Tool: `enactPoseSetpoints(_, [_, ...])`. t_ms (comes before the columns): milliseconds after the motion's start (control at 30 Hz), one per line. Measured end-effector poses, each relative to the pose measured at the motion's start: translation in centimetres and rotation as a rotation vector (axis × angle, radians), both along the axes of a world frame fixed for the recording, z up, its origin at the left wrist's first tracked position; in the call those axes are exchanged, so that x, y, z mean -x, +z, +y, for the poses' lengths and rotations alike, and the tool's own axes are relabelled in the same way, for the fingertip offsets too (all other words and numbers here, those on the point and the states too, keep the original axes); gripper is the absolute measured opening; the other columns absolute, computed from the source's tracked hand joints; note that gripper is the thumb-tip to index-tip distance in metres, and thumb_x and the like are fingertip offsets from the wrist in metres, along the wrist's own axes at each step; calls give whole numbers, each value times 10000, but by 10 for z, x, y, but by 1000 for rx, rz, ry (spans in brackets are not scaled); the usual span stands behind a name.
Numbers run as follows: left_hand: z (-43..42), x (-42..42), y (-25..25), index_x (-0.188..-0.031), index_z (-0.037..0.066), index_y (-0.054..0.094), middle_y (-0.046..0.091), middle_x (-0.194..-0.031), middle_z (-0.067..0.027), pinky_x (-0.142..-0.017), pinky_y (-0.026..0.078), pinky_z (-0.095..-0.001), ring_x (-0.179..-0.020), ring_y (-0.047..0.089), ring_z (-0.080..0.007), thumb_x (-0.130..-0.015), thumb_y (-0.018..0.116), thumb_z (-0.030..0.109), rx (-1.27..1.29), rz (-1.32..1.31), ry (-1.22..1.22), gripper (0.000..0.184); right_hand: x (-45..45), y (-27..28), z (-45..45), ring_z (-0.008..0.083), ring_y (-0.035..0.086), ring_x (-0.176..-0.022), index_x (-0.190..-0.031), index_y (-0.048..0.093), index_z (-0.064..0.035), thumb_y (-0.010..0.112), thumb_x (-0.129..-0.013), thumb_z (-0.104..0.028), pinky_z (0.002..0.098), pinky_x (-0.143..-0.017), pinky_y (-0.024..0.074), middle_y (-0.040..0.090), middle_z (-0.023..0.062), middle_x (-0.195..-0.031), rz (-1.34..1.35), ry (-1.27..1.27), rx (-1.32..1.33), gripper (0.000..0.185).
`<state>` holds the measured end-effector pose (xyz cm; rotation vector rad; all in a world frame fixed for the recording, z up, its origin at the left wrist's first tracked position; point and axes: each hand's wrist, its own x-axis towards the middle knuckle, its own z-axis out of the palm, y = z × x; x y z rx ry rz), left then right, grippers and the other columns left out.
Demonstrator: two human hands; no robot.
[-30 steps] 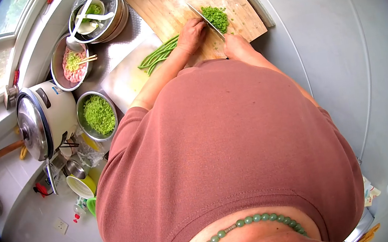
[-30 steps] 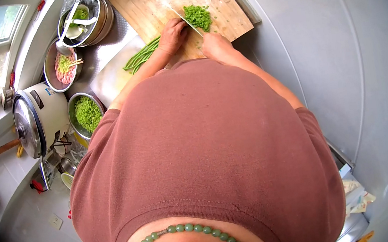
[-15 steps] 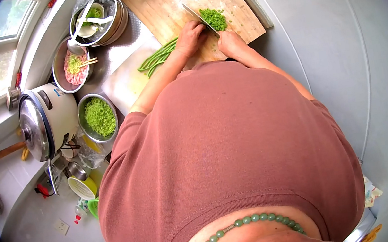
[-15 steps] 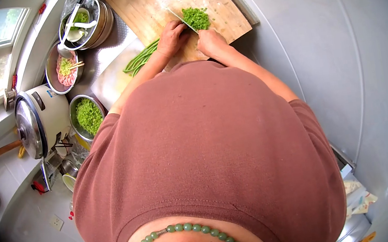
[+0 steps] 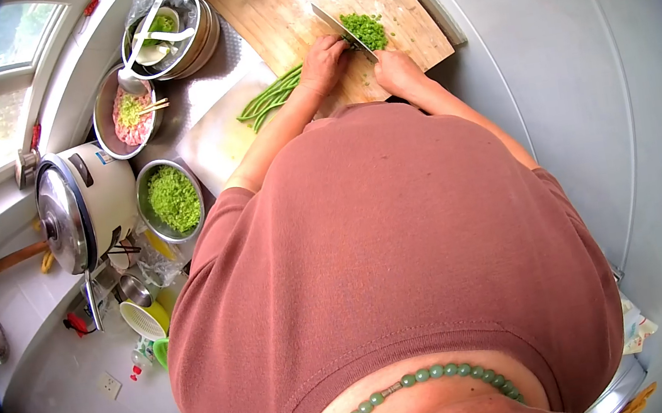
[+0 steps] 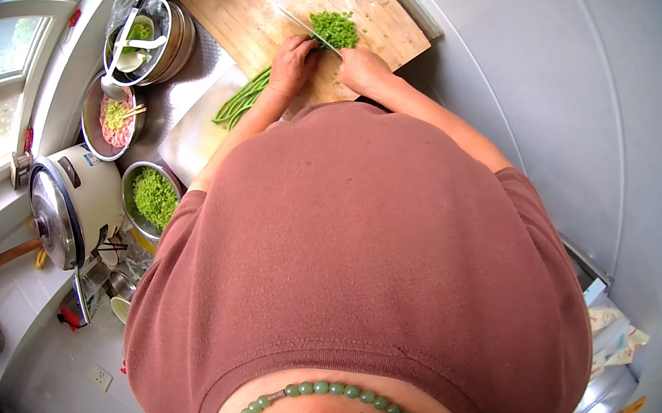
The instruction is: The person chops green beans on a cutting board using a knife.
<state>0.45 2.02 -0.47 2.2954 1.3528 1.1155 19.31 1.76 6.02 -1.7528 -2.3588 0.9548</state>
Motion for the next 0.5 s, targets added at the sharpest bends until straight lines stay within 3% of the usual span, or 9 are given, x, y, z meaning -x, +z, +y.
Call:
enactPoseSetpoints(267, [-1,-1,7,-926,37,623,614,-978,-128,-817,486,-394,-912,575,-324,-709,668,31,-14,-21,10,222,-5,35,-21,457,609,-875,-1030,602,55,448,-854,-141,505,-794,482,626,312,-899,9,-26,47,305])
enactPoseSetpoints(500, [-1,-1,6,-946,32,632,627,-1010,-132,-816,488,-400,-916,580,-326,-719,663,37,-17,-26,1,229,-3,34,-24,458,613,-876,-987,602,56,439,-854,-120,501,-796,486,628,314,-899,-41,-36,83,275])
